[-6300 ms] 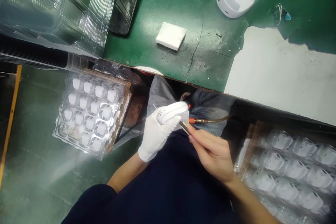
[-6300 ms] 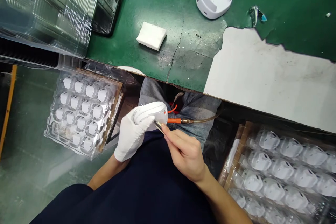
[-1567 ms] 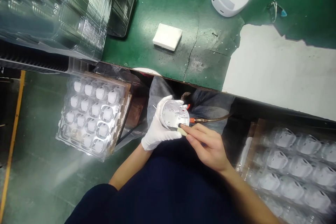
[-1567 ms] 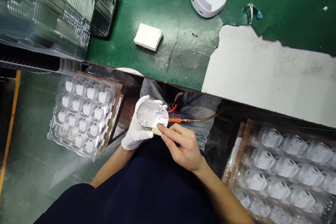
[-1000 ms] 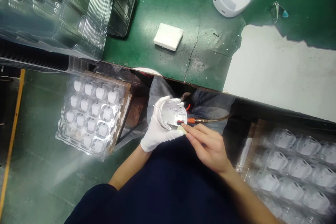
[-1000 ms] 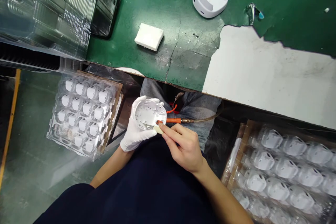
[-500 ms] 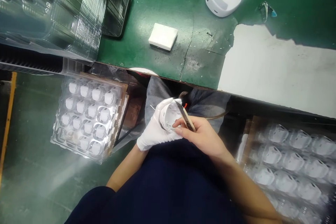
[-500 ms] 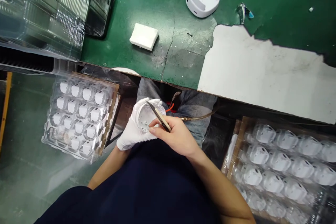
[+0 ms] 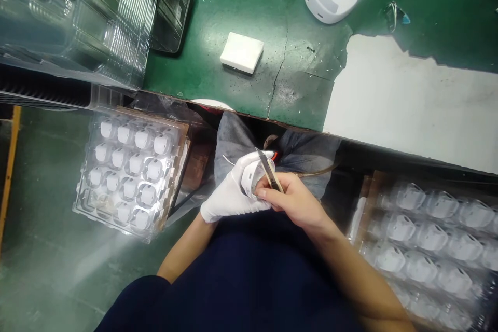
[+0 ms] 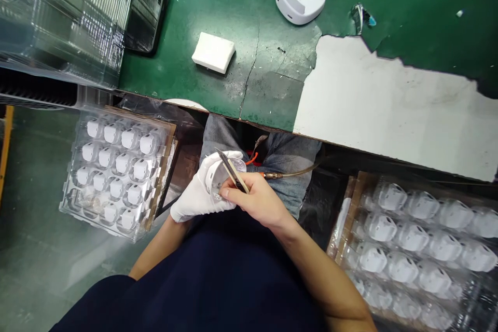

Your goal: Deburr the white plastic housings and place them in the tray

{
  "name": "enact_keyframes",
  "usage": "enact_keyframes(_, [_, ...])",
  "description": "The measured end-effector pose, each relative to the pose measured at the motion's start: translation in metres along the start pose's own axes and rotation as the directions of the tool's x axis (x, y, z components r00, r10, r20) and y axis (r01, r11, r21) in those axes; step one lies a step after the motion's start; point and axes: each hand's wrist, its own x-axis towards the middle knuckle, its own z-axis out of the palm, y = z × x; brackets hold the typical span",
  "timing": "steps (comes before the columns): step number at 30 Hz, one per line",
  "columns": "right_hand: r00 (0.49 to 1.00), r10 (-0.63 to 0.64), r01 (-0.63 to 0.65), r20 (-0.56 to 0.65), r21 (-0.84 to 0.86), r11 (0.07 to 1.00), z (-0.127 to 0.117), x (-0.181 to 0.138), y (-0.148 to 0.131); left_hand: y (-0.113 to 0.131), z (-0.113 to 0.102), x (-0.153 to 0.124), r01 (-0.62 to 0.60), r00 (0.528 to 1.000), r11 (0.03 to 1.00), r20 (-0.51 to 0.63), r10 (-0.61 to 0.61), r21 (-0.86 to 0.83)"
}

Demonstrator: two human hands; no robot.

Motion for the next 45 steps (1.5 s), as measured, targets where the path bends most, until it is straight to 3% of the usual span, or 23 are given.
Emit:
enact_keyframes(3, [0.998, -0.027, 0.024, -0.061, -0.038, 0.999, -0.002, -0.006, -0.002, -0.006, -0.002, -0.001, -0.057, 0.998, 0.998, -0.036, 0.056, -0.028])
enact_keyframes(5, [0.973, -0.104, 0.075, -0.207, -0.144, 0.987, -0.012, -0.01, -0.004, -0.009, -0.005, -0.001, -0.111, 0.993, 0.989, -0.054, 0.106, -0.101])
enact_keyframes(6, [0.93, -0.176, 0.104, -0.323, -0.228, 0.968, -0.021, -0.011, -0.006, -0.01, -0.006, -0.001, -0.135, 0.99, 0.98, -0.056, 0.128, -0.15])
enact_keyframes(7, [0.855, -0.267, 0.119, -0.445, -0.333, 0.935, -0.033, -0.011, -0.008, -0.01, -0.007, -0.001, -0.151, 0.988, 0.969, -0.057, 0.142, -0.198])
enact_keyframes(8, [0.745, -0.374, 0.111, -0.552, -0.451, 0.886, -0.046, -0.01, -0.01, -0.01, -0.009, -0.001, -0.165, 0.986, 0.956, -0.062, 0.155, -0.243])
enact_keyframes(10, [0.526, -0.564, 0.011, -0.637, -0.658, 0.753, -0.076, -0.005, -0.015, -0.009, -0.011, -0.002, -0.189, 0.982, 0.929, -0.073, 0.174, -0.319])
enact_keyframes(11, [0.467, -0.623, -0.059, -0.628, -0.725, 0.687, -0.09, -0.001, -0.017, -0.008, -0.013, -0.003, -0.197, 0.98, 0.916, -0.079, 0.18, -0.351])
enact_keyframes(12, [0.442, -0.657, -0.121, -0.611, -0.766, 0.631, -0.103, 0.002, -0.021, -0.008, -0.014, -0.004, -0.203, 0.979, 0.903, -0.087, 0.184, -0.378])
enact_keyframes(17, [0.452, -0.701, -0.248, -0.552, -0.832, 0.496, -0.135, 0.011, -0.038, -0.008, -0.018, -0.01, -0.177, 0.982, 0.886, -0.141, 0.128, -0.429])
enact_keyframes(22, [0.346, -0.767, -0.424, -0.54, -0.819, 0.386, -0.153, 0.019, -0.041, -0.013, -0.024, -0.011, -0.133, 0.977, 0.867, -0.212, 0.033, -0.481])
enact_keyframes(23, [0.356, -0.776, -0.435, -0.521, -0.827, 0.355, -0.156, 0.021, -0.039, -0.015, -0.027, -0.011, -0.131, 0.972, 0.86, -0.235, 0.014, -0.492])
enact_keyframes(26, [0.407, -0.838, -0.348, -0.364, -0.91, 0.226, -0.155, 0.021, -0.029, -0.019, -0.038, -0.011, -0.148, 0.953, 0.828, -0.302, -0.027, -0.541])
enact_keyframes(29, [0.325, -0.929, -0.194, -0.178, -0.974, 0.119, -0.131, 0.01, -0.012, -0.028, -0.058, -0.017, -0.169, 0.932, 0.781, -0.356, -0.073, -0.602])
enact_keyframes(30, [0.33, -0.937, -0.119, -0.111, -0.99, 0.075, -0.118, 0.006, -0.003, -0.033, -0.067, -0.019, -0.169, 0.924, 0.766, -0.37, -0.096, -0.621])
enact_keyframes(31, [0.396, -0.918, -0.026, -0.027, -0.999, 0.019, -0.105, 0.004, 0.008, -0.038, -0.077, -0.022, -0.165, 0.915, 0.753, -0.384, -0.123, -0.637])
enact_keyframes(32, [0.507, -0.86, 0.07, 0.065, -0.997, -0.035, -0.092, 0.003, 0.021, -0.045, -0.088, -0.024, -0.159, 0.904, 0.746, -0.399, -0.152, -0.646])
enact_keyframes(34, [0.785, -0.585, 0.173, 0.204, -0.979, -0.11, -0.066, 0.01, 0.049, -0.061, -0.111, -0.026, -0.137, 0.873, 0.761, -0.44, -0.209, -0.634])
enact_keyframes(35, [0.897, -0.403, 0.133, 0.18, -0.981, -0.142, -0.056, 0.016, 0.062, -0.069, -0.122, -0.026, -0.119, 0.856, 0.778, -0.461, -0.235, -0.617])
enact_keyframes(36, [0.962, -0.25, 0.061, 0.107, -0.981, -0.185, -0.047, 0.024, 0.073, -0.078, -0.133, -0.025, -0.099, 0.839, 0.797, -0.481, -0.255, -0.595])
enact_keyframes(37, [0.99, -0.142, -0.018, 0.016, -0.973, -0.23, -0.04, 0.032, 0.082, -0.086, -0.144, -0.023, -0.086, 0.827, 0.81, -0.494, -0.267, -0.581])
enact_keyframes(39, [0.993, -0.056, -0.113, -0.101, -0.95, -0.291, -0.031, 0.044, 0.089, -0.101, -0.163, -0.018, -0.065, 0.815, 0.825, -0.507, -0.28, -0.561])
enact_keyframes(43, [0.991, -0.06, -0.132, -0.119, -0.944, -0.303, -0.033, 0.043, 0.07, -0.126, -0.189, -0.006, -0.011, 0.802, 0.843, -0.508, -0.314, -0.538])
enact_keyframes(45, [0.988, 0.017, -0.14, -0.152, -0.944, -0.299, -0.038, 0.031, 0.052, -0.137, -0.196, -0.001, 0.034, 0.8, 0.845, -0.492, -0.343, -0.534])
